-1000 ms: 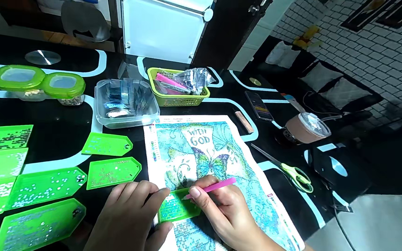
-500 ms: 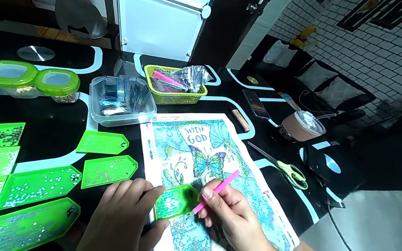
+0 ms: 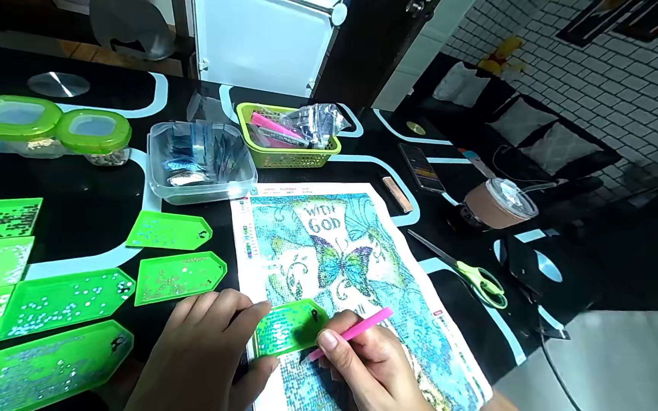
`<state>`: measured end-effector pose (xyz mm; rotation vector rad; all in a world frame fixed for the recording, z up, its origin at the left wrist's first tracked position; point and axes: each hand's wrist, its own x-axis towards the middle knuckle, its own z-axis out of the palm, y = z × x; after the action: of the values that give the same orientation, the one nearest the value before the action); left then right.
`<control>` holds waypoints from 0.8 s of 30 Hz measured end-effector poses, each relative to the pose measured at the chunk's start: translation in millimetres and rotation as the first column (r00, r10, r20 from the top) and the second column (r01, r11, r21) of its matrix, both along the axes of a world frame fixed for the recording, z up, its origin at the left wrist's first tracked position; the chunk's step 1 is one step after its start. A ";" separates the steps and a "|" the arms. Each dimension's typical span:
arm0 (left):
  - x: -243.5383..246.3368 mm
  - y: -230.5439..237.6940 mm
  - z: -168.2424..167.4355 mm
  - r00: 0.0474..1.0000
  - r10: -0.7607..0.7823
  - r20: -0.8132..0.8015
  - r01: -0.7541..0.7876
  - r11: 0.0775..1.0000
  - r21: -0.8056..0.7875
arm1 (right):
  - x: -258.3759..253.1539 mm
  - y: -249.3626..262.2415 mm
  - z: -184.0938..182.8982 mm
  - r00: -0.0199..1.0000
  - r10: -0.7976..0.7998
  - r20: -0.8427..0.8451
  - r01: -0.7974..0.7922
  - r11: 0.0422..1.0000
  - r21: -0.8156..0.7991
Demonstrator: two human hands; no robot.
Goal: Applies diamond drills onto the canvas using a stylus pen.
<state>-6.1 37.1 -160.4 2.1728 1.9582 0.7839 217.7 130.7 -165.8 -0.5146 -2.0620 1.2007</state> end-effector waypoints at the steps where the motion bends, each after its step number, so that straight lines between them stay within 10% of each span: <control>1: 0.1 0.1 -0.3 1.000 0.004 -0.002 -0.004 1.000 0.003 | 0.0 0.0 0.2 1.000 0.003 0.002 -0.003 1.000 0.004; 24: 0.4 0.3 -1.2 1.000 0.009 -0.021 -0.008 1.000 0.023 | -8.3 -8.1 9.9 0.986 -0.058 0.153 -0.016 0.897 0.443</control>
<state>-5.8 37.4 -161.6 2.1959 1.9796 0.7909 209.4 122.6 -155.8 -0.4219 -2.3693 0.6529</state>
